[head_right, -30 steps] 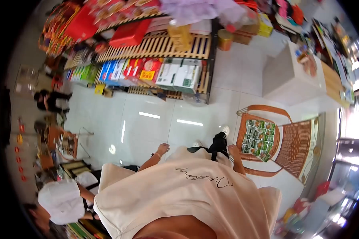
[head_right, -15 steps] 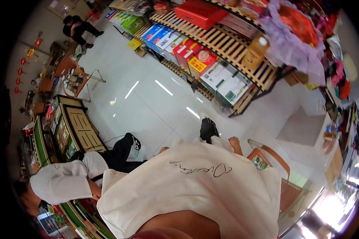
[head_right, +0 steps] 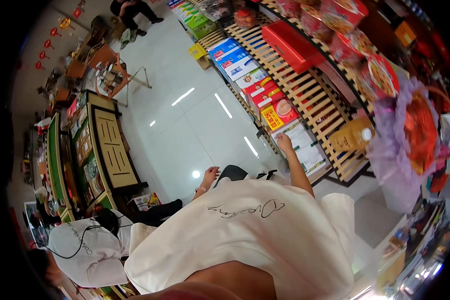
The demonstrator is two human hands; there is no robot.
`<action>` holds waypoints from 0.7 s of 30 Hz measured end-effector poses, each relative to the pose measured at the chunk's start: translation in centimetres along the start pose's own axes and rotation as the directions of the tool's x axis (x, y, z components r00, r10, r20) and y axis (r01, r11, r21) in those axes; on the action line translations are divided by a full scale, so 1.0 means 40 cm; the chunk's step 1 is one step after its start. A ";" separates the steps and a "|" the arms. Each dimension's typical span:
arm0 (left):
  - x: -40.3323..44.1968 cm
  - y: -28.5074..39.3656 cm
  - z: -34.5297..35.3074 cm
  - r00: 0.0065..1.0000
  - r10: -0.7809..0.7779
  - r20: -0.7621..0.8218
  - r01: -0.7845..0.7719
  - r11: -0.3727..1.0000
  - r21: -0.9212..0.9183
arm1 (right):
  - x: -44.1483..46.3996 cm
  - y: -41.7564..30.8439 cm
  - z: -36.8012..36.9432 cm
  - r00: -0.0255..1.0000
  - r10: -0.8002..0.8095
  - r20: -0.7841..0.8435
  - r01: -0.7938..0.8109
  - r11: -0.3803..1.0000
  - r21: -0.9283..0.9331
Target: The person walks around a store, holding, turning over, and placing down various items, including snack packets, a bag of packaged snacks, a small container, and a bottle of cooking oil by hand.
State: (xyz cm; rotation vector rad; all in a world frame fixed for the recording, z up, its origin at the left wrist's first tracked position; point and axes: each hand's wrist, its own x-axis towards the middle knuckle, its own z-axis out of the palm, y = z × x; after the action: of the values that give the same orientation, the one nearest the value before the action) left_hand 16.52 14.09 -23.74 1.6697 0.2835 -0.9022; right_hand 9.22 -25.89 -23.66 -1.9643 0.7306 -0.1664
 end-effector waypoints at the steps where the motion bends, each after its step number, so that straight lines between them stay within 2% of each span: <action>1: 0.010 -0.022 -0.022 0.999 0.010 -0.046 -0.004 0.993 0.121 | 0.068 -0.038 0.011 0.999 -0.035 0.011 0.034 0.998 0.046; 3: 0.057 -0.138 -0.100 0.985 0.080 -0.153 -0.028 0.949 0.315 | 0.190 -0.103 0.055 0.994 -0.102 0.027 0.097 0.984 0.148; 4: 0.064 -0.186 -0.138 0.969 0.132 -0.207 -0.043 0.920 0.389 | 0.216 -0.187 0.055 0.981 -0.181 -0.076 0.183 0.983 0.025; 6: 0.032 -0.170 -0.176 0.947 -0.042 -0.320 0.184 0.885 0.429 | 0.293 -0.254 0.085 0.950 -0.274 -0.151 0.243 0.949 -0.200; 7: 0.036 -0.185 -0.202 0.940 -0.157 -0.301 0.258 0.907 0.332 | 0.327 -0.289 0.086 0.986 -0.160 -0.051 0.144 0.962 -0.230; 9: 0.041 -0.196 -0.253 0.905 -0.342 -0.251 0.392 0.901 0.186 | 0.384 -0.299 0.126 0.982 -0.166 -0.087 0.111 0.888 -0.446; 10: 0.060 -0.188 -0.273 0.905 -0.357 -0.232 0.401 0.898 0.182 | 0.403 -0.304 0.145 0.984 -0.151 -0.098 0.079 0.848 -0.524; 11: 0.085 -0.173 -0.297 0.915 -0.339 -0.218 0.384 0.899 0.211 | 0.415 -0.296 0.171 0.979 -0.153 -0.132 0.052 0.820 -0.570; 12: 0.113 -0.153 -0.324 0.928 -0.309 -0.210 0.356 0.901 0.249 | 0.421 -0.285 0.189 0.991 -0.091 -0.097 0.011 0.783 -0.622; 14: 0.188 -0.097 -0.368 0.956 -0.227 -0.187 0.278 0.904 0.325 | 0.414 -0.259 0.212 0.990 -0.106 -0.097 0.023 0.786 -0.617; 15: 0.230 -0.065 -0.396 0.969 -0.175 -0.176 0.229 0.905 0.358 | 0.414 -0.275 0.227 0.989 -0.055 -0.138 -0.040 0.797 -0.603; 17: 0.324 0.026 -0.446 0.989 -0.041 -0.142 0.097 0.905 0.415 | 0.428 -0.297 0.279 0.952 -0.066 -0.298 -0.145 0.762 -0.632; 19: 0.424 0.134 -0.501 0.981 0.177 -0.078 -0.121 0.876 0.467 | 0.493 -0.323 0.296 0.920 0.251 -0.302 -0.386 0.713 -0.585; 20: 0.471 0.187 -0.528 0.962 0.270 -0.047 -0.215 0.848 0.484 | 0.515 -0.337 0.299 0.864 0.408 -0.295 -0.502 0.658 -0.561; 21: 0.518 0.241 -0.550 0.959 0.279 -0.050 -0.226 0.861 0.456 | 0.528 -0.356 0.304 0.841 0.428 -0.332 -0.542 0.665 -0.514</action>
State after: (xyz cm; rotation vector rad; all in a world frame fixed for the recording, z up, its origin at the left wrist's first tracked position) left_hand 45.45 25.55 -30.02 2.1313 -0.0801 -0.7037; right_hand 37.30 -23.74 -21.64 -2.2583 1.5661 0.2515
